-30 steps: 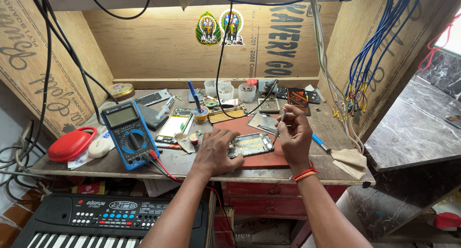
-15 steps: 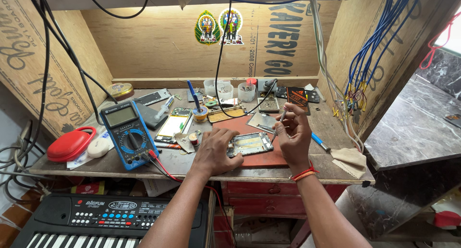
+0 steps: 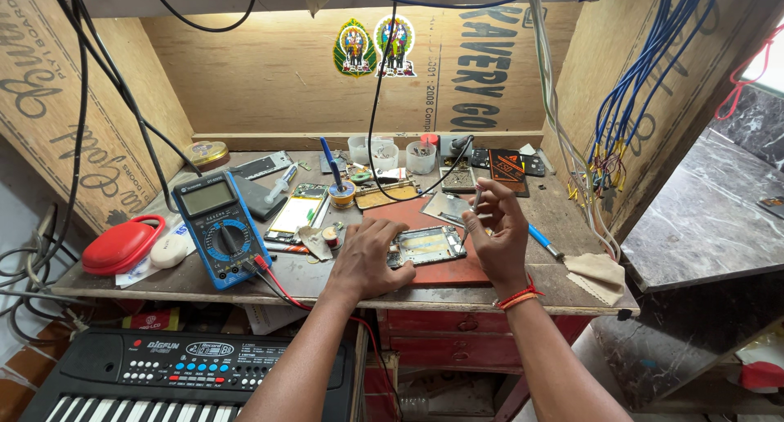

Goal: The person uses a small screwdriver to manipulate components on a disassembled mobile phone placed on a red mat. They repeatedly probe and adjust small parts on the phone's internal board while holding the device steady with the other hand.

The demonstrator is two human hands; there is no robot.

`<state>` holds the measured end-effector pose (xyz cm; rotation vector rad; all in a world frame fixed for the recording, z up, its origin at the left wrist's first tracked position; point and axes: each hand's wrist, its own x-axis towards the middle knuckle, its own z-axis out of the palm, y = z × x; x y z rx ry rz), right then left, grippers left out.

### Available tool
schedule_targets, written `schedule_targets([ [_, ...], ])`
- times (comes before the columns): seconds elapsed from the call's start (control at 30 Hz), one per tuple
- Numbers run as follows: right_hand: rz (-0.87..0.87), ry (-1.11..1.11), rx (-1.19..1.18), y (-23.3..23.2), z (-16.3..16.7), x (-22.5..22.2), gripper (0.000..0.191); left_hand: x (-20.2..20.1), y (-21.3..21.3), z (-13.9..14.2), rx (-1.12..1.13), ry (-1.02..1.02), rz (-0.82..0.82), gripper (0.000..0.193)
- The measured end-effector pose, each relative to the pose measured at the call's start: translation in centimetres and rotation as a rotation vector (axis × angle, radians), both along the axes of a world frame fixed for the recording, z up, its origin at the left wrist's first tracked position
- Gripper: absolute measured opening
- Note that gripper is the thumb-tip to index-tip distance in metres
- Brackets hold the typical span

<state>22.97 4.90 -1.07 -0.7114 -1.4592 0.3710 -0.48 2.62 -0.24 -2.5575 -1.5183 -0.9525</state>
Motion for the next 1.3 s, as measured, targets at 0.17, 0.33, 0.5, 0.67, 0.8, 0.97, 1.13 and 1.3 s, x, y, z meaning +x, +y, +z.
schedule_targets([
  [0.17,0.054,0.021,-0.027,-0.07,0.29,0.02,0.053,-0.05,-0.16,0.07,-0.009,-0.003,0.001,0.059],
  [0.33,0.065,0.011,-0.026,-0.31,0.59,0.05,0.052,0.00,-0.15,0.15,0.000,0.006,0.002,0.059],
  [0.5,0.016,-0.008,-0.019,-0.23,0.52,-0.23,0.054,-0.01,-0.17,0.09,-0.005,0.002,0.005,0.059],
  [0.67,0.061,-0.005,-0.011,-0.28,0.54,-0.04,0.051,0.06,-0.11,0.17,-0.032,0.012,0.017,0.059],
  [0.8,0.007,-0.035,-0.032,-0.29,0.56,-0.06,0.054,-0.01,-0.18,0.14,-0.006,0.004,0.010,0.058],
  [0.97,0.028,0.023,-0.049,-0.04,0.23,-0.09,0.051,0.00,-0.12,0.09,-0.013,0.010,0.014,0.059],
  [1.13,0.019,0.022,-0.027,0.24,-0.06,0.06,0.051,0.02,-0.09,0.05,-0.013,0.013,0.014,0.059],
  [1.3,0.012,0.024,-0.027,0.20,-0.11,0.02,0.051,-0.03,-0.04,0.03,-0.014,0.009,0.010,0.060],
])
